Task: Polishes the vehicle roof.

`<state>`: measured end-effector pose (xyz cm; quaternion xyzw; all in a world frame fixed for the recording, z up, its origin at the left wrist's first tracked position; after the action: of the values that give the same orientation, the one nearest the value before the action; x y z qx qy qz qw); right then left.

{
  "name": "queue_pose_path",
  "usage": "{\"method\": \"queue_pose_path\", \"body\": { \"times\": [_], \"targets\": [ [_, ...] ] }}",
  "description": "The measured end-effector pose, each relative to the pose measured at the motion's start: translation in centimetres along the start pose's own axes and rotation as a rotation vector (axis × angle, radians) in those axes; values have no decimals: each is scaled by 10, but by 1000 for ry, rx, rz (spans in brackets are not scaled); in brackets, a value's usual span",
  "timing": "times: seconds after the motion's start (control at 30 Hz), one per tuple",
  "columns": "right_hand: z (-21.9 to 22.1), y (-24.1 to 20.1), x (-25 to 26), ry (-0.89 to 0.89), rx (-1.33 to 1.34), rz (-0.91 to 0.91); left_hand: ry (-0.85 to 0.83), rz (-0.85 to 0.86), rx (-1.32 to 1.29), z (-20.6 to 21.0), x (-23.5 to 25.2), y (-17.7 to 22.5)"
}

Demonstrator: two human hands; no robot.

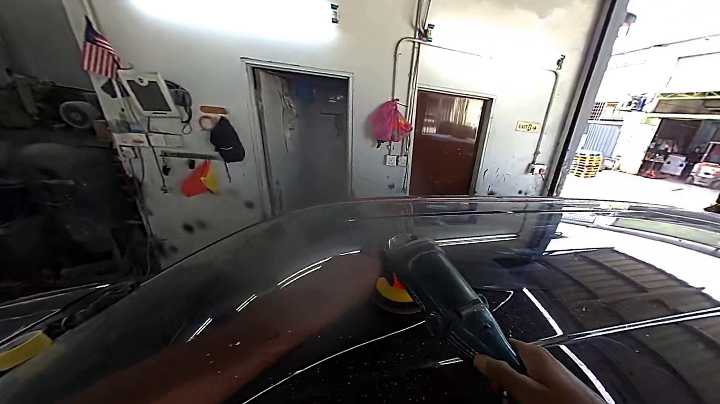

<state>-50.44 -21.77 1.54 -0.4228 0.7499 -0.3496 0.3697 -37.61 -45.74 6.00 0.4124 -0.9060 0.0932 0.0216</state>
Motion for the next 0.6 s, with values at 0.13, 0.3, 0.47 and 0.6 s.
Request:
{"method": "queue_pose_path", "body": {
  "times": [0.13,0.3,0.47,0.6],
  "targets": [
    [-27,18,2,53,25,-9,5,56,25,-11,24,41],
    [-57,34,-1,114,77,28,23,105,3,-19,53,82],
    [-82,49,-6,174,103,55,61,175,-8,-26,70,121],
    [-104,61,-17,235,122,74,57,209,-12,-33,78,155]
  ]
}}
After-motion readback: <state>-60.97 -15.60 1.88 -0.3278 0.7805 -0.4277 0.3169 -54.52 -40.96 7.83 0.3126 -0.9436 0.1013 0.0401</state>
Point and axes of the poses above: each hand's wrist, its own x-axis towards the middle knuckle, its own z-axis out of the palm, y = z × x, the point moved 10 cm from there along x, towards the middle knuckle, and after that the axes turned 5 degrees about y, right-handed, at the moved point
